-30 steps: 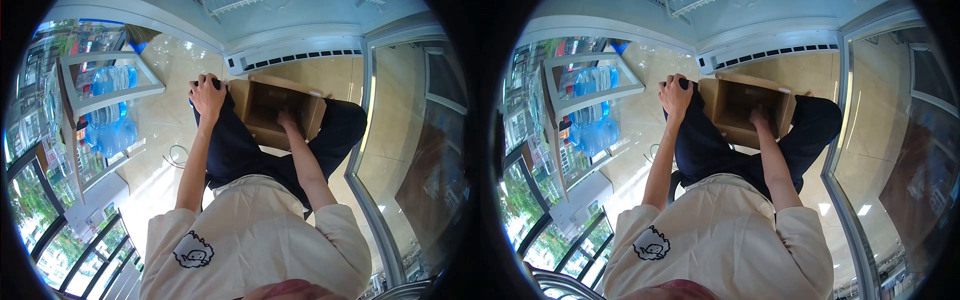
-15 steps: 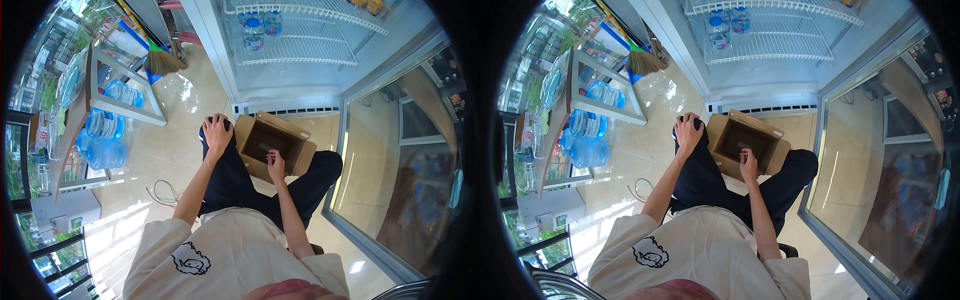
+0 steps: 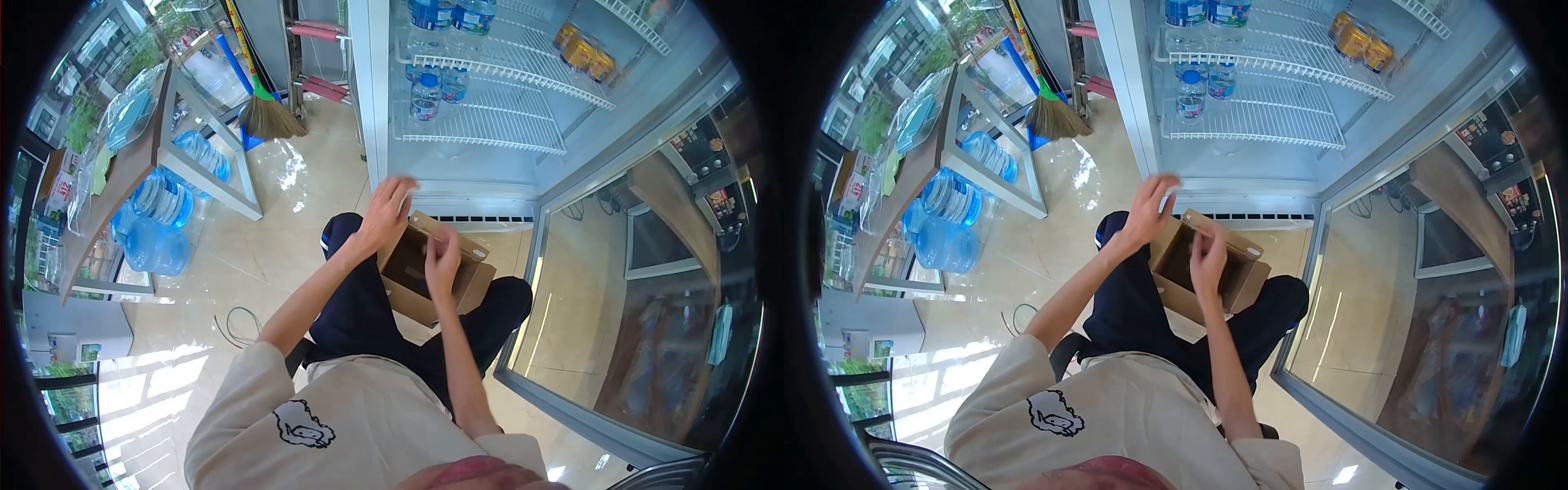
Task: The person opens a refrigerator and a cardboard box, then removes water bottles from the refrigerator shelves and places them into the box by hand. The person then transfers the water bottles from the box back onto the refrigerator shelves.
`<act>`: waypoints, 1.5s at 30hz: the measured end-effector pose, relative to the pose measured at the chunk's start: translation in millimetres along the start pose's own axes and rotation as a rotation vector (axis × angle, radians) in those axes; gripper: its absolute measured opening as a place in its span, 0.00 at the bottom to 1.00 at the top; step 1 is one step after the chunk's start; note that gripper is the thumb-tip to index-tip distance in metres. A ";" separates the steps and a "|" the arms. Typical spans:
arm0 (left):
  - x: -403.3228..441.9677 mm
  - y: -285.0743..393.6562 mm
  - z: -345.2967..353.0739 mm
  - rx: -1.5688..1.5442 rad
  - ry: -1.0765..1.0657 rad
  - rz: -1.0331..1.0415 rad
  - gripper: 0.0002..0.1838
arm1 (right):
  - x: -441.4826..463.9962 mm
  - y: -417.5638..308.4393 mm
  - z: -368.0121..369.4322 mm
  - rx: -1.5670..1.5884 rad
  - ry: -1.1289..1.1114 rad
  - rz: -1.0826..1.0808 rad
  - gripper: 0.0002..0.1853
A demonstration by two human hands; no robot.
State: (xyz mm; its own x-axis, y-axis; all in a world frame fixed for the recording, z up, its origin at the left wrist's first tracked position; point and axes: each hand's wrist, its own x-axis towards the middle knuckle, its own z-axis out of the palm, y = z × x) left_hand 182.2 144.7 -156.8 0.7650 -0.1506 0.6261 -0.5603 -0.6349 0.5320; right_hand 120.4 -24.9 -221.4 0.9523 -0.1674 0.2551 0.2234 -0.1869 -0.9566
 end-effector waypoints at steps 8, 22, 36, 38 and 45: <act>165.0 -2.4 21.9 0.213 0.340 -0.011 0.28 | 265.8 -6.6 85.3 -0.182 -0.034 -0.400 0.29; 30.0 70.1 -18.8 -0.151 0.032 0.006 0.29 | 71.2 -80.6 -1.2 -0.175 0.090 -0.421 0.30; -182.7 -14.8 142.0 -0.188 -0.533 -0.492 0.26 | -59.8 155.3 -34.3 -0.300 -0.463 0.291 0.33; -200.3 -29.4 149.7 -0.213 -0.653 -0.579 0.27 | -73.7 174.5 -29.6 -0.435 -0.551 0.369 0.37; -249.5 -61.5 174.9 -0.018 -1.019 -0.652 0.40 | -107.9 244.2 -0.8 -0.701 -0.837 0.495 0.50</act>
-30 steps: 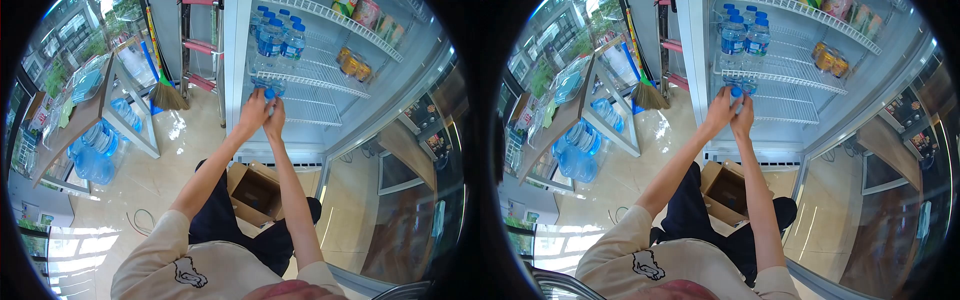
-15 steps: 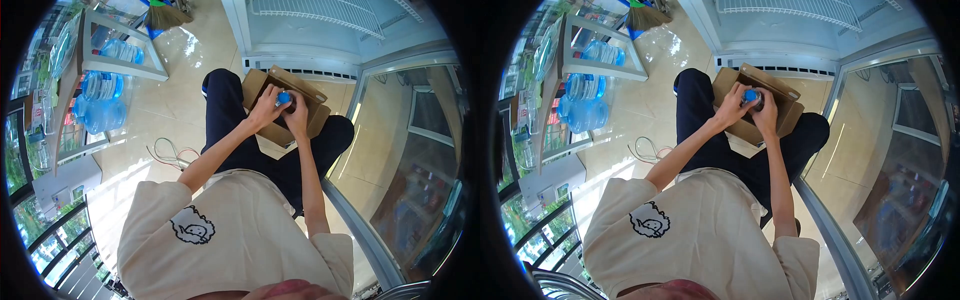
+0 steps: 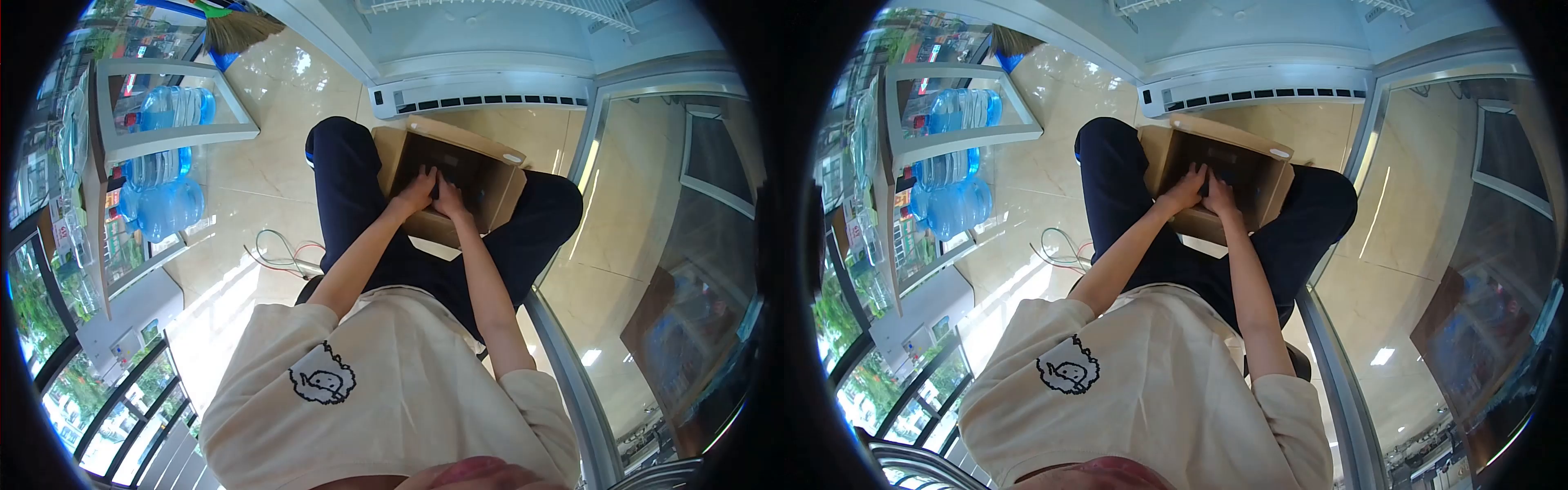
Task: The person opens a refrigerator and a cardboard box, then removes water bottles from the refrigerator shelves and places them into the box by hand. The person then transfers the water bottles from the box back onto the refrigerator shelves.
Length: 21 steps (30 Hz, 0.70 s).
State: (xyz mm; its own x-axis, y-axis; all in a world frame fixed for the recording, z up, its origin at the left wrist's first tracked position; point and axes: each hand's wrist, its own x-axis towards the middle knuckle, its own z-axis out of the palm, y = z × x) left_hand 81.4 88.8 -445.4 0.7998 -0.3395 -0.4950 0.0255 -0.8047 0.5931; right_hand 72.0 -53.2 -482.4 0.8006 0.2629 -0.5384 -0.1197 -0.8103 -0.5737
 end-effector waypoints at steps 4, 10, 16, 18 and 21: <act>18.0 -20.0 24.1 -0.004 -0.110 -0.015 0.42 | 3.1 8.1 10.9 0.022 -0.125 0.077 0.50; 32.1 -35.6 35.2 -0.070 -0.233 -0.052 0.35 | 20.5 24.3 16.1 0.156 -0.193 0.013 0.37; 23.4 -28.8 25.2 -0.053 -0.221 -0.051 0.28 | 9.7 -0.1 -16.8 0.182 -0.296 0.092 0.35; 18.7 -32.6 26.4 -0.066 -0.153 0.013 0.24 | 10.9 8.5 -6.5 0.162 -0.265 0.045 0.34; 0.7 -18.7 12.6 -0.041 -0.101 0.054 0.24 | 5.4 11.2 -2.4 0.134 -0.184 -0.039 0.31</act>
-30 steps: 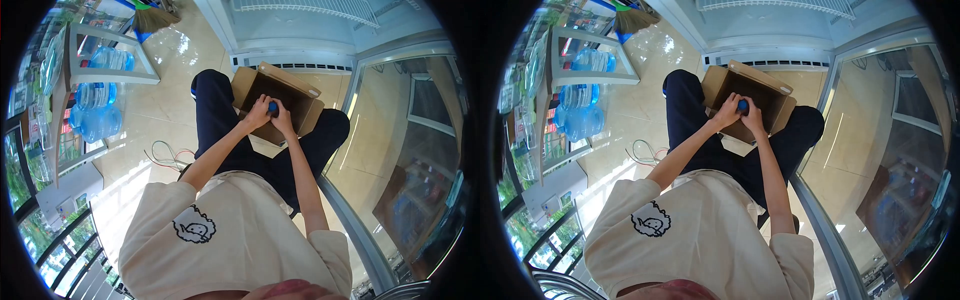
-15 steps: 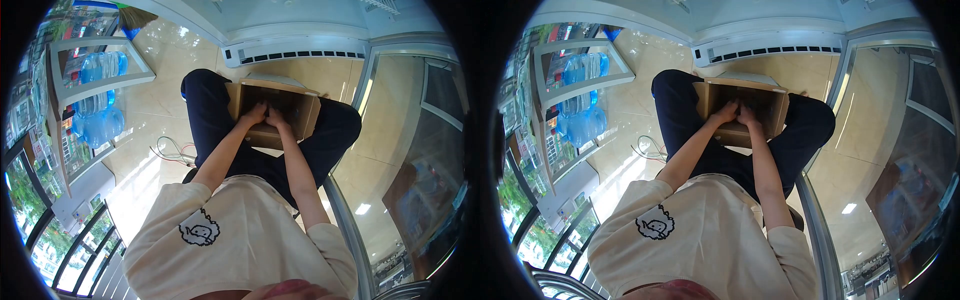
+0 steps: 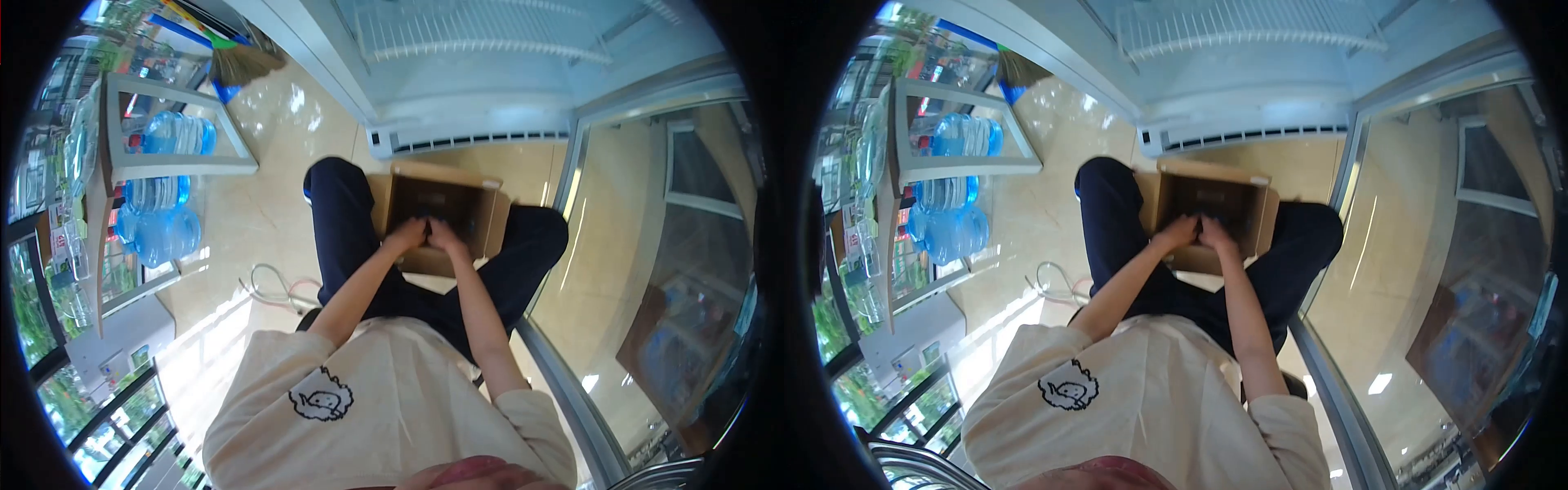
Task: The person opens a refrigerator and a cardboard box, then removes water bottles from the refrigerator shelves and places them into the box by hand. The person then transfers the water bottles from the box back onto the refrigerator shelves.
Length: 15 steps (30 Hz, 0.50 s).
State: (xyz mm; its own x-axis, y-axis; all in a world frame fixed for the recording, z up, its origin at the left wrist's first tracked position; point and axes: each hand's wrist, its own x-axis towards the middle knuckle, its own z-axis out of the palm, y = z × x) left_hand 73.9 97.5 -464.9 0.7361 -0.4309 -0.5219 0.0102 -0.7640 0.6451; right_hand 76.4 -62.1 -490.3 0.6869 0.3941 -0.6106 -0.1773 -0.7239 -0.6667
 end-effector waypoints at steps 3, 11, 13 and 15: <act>-28.3 35.2 -23.4 0.002 0.083 -0.045 0.25 | -30.3 -26.5 -15.6 0.021 0.112 -0.071 0.26; -64.3 163.6 -178.2 -0.145 0.968 0.420 0.16 | -53.9 -151.0 -149.0 0.315 0.786 -0.658 0.15; -65.1 203.1 -250.5 -0.070 1.130 0.559 0.19 | -73.7 -224.0 -223.4 0.208 0.857 -0.615 0.15; -53.6 232.9 -316.1 0.128 1.309 0.583 0.20 | -74.4 -282.0 -282.2 0.234 0.961 -0.726 0.15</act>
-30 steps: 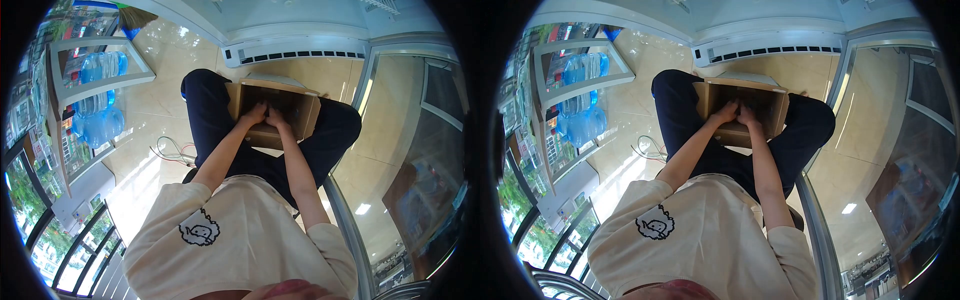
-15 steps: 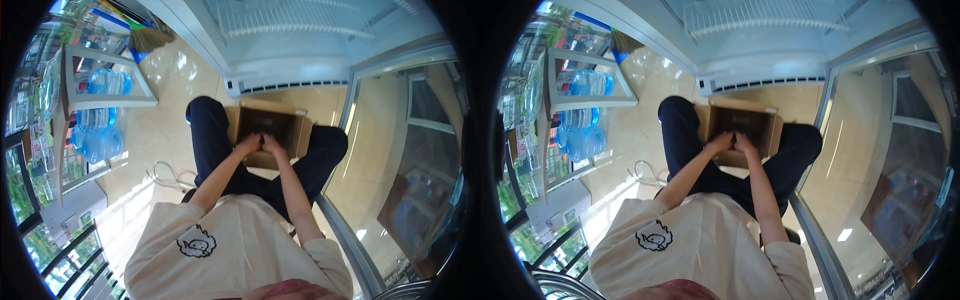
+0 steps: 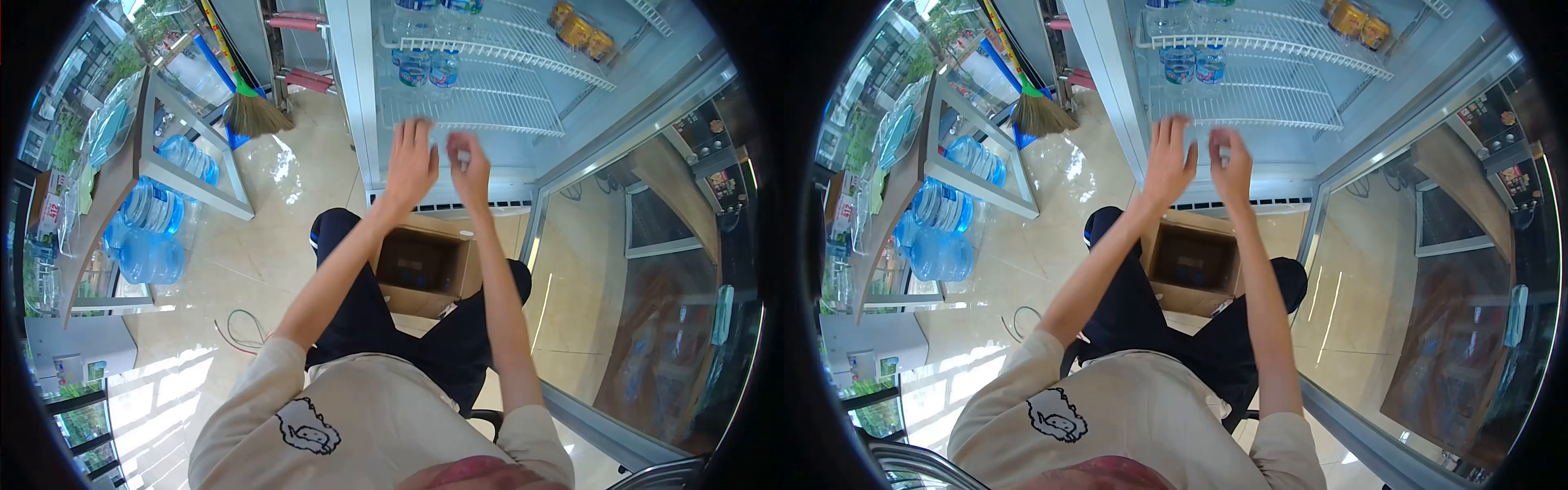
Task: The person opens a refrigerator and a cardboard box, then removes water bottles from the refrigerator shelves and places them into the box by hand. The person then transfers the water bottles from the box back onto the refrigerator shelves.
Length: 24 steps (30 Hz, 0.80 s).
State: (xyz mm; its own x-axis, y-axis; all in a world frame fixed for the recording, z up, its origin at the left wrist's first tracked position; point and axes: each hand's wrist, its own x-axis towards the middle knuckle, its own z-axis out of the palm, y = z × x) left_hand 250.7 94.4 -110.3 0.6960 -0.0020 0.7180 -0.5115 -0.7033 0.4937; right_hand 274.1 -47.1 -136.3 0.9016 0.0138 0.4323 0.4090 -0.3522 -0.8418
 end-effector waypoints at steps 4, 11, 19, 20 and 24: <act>100.5 -24.1 25.3 0.454 0.049 0.209 0.25 | 110.6 -22.5 17.8 -0.239 0.127 -0.228 0.17; 135.6 -54.0 35.4 0.511 -0.399 -0.092 0.34 | 158.7 -17.3 21.6 -0.777 -0.004 -0.322 0.22; 65.8 -51.2 19.5 0.366 -0.473 -0.200 0.41 | 93.6 -24.6 9.1 -0.387 -0.012 -0.274 0.15; 54.2 -58.4 22.7 0.368 -0.496 -0.190 0.42 | 78.0 -19.6 6.2 -0.335 0.015 -0.269 0.14; 35.5 -65.0 6.3 0.301 -0.445 -0.091 0.41 | 29.7 -6.4 -15.7 -0.191 0.265 -0.377 0.13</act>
State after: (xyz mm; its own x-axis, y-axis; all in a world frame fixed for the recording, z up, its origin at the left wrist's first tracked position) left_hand 311.9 135.6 -120.0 0.9101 -0.1865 0.3701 -0.3181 -0.8868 0.3353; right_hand 296.1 -59.2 -113.0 0.6194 -0.0565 0.7830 0.6441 -0.5336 -0.5481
